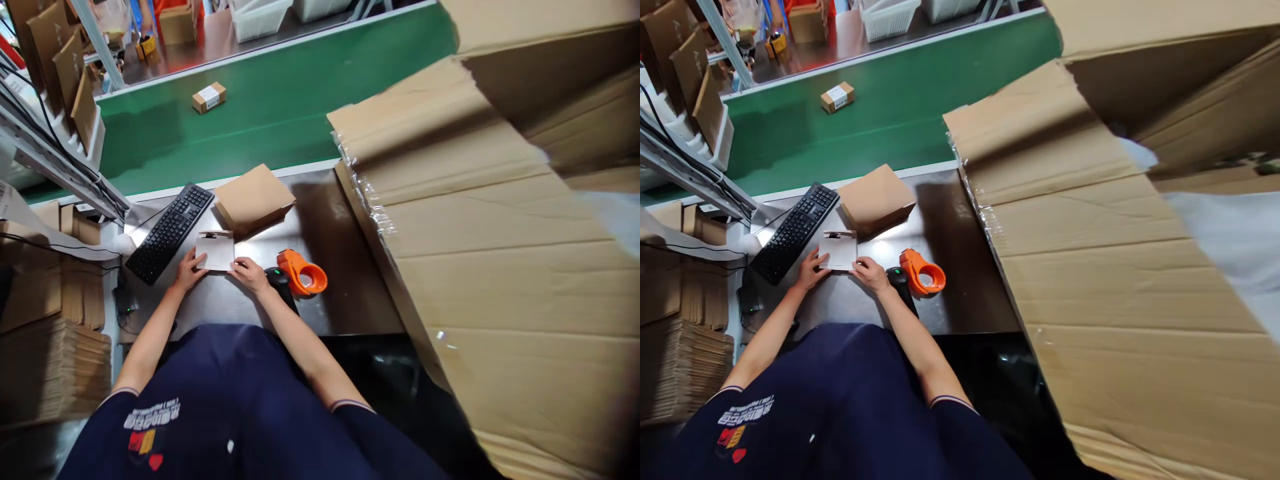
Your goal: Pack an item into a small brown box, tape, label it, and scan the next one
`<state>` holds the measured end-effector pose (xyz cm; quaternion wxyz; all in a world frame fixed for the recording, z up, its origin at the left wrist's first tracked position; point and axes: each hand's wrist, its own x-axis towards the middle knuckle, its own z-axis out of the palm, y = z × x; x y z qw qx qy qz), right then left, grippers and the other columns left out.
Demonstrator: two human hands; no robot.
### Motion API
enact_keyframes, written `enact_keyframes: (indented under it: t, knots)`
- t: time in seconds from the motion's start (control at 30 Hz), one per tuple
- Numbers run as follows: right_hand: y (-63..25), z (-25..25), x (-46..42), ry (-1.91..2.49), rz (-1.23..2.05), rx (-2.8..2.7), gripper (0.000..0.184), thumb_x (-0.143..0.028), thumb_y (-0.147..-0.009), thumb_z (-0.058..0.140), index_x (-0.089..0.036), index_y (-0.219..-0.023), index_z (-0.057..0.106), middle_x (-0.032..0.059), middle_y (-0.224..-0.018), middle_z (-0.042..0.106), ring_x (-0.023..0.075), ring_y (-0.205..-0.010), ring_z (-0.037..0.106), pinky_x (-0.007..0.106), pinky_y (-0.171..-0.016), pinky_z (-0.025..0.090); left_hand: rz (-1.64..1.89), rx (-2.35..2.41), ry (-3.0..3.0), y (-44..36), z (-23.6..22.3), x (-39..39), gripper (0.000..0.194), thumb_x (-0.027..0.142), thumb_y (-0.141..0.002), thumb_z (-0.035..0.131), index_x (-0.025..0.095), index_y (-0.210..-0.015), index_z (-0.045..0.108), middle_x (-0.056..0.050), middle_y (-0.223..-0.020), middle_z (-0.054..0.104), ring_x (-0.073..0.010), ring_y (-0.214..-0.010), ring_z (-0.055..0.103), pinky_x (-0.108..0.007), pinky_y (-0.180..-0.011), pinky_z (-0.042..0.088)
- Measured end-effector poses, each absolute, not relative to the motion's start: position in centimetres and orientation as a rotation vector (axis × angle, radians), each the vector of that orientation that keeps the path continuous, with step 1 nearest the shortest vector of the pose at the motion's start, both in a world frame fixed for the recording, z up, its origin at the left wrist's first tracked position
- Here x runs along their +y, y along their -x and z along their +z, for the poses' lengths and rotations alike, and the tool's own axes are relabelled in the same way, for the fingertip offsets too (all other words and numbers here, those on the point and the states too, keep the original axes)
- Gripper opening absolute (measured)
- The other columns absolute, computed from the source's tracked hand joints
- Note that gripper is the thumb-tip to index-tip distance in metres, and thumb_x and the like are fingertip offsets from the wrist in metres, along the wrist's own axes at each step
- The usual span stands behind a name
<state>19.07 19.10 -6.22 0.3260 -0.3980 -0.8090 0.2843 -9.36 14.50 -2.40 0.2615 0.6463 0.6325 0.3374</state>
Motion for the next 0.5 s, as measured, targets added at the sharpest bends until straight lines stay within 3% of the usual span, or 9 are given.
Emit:
enact_keyframes:
  t: [0.27, 0.4, 0.5]
  knots:
    - [-18.9, -6.3, 18.9, 0.965, 0.752, -2.103, 0.022, -0.037, -0.099, 0.065, -0.026, -0.102, 0.084, 0.0089, -0.102, 0.078, 0.0223, -0.088, 0.070, 0.035, -0.082, 0.061, 0.859, 1.746, -1.773, 9.9, -2.0, 14.8, 0.047, 0.026, -0.078, 0.092, 0.024, -0.124, 0.080, -0.015, -0.151, 0.061, -0.0304, -0.121, 0.073, -0.053, -0.110, 0.060]
    - [-18.6, -6.6, 19.4, 0.917, 0.739, -2.092, 0.023, -0.037, -0.099, 0.065, -0.025, -0.103, 0.083, 0.0104, -0.117, 0.079, 0.0256, -0.103, 0.073, 0.041, -0.089, 0.064, 0.842, 1.773, -1.826, 9.5, -1.8, 14.8, 0.048, 0.030, -0.078, 0.091, 0.022, -0.125, 0.080, -0.017, -0.151, 0.061, -0.0300, -0.117, 0.074, -0.051, -0.105, 0.063]
    - [-18.4, -7.1, 19.6, 0.796, 0.672, -2.069, 0.020, -0.033, -0.101, 0.064, -0.026, -0.103, 0.083, 0.0099, -0.129, 0.077, 0.0272, -0.119, 0.072, 0.046, -0.099, 0.065, 0.837, 1.820, -1.966, 8.7, -1.4, 15.2, 0.043, 0.030, -0.081, 0.089, 0.024, -0.123, 0.080, -0.017, -0.158, 0.056, -0.0353, -0.135, 0.066, -0.053, -0.109, 0.060]
